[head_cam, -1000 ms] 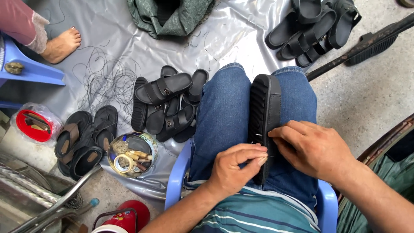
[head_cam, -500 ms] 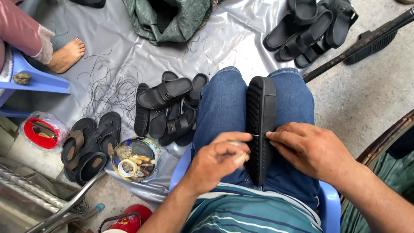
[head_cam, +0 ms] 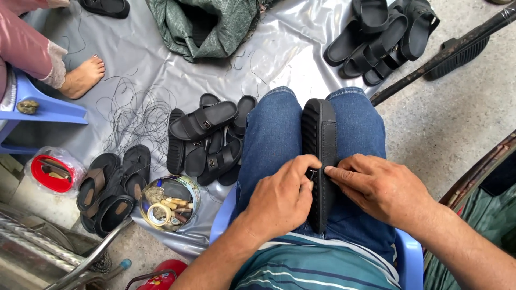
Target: Hand-stitching the sole of a black sandal using a needle and thread
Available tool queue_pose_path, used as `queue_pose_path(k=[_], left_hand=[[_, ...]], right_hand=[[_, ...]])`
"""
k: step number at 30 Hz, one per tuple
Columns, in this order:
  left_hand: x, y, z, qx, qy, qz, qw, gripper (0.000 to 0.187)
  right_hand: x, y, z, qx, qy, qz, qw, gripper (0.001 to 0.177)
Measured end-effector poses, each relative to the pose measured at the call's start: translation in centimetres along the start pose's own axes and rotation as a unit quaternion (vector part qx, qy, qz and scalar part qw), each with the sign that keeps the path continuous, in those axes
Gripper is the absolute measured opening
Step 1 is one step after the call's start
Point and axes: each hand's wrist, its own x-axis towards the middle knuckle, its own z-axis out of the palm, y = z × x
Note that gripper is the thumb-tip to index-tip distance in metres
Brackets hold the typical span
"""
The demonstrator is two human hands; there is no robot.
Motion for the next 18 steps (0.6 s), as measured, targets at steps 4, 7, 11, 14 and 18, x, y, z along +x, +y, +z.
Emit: queue_pose_path(k=[4,7,11,14,18], left_hand=[[0.3,0.1,-0.7,0.091,-0.051,0.008,0.995,0.051],[0.4,-0.8,-0.6,0.12,-0.055,0.026,0.991,0.049],[0.5,-0.2,-0.1,0.061,0.053,0.073,0.994,0.031],[0.8,0.0,0.9,0.068,0.061,0.066,0.994,0.038],[1.5,-0.1,2.0,0.061,0.087,0.086,0.991,0.025]], right_hand=[[0.1,0.1,-2.1,-0.05,-0.176,0.072,0.98,0.049],[-1.3,2.0,-4.9,-0.122,-0.287,0.16,0.937,0.061],[-1.9,2.4,-5.1,-0.128,-0.301,0.204,0.923,0.059],[-1.9,1.9,-5.4,-0.12,-0.25,0.172,0.945,0.061],[-1.6,1.9,-5.1,-0.085,-0.224,0.133,0.962,0.06]])
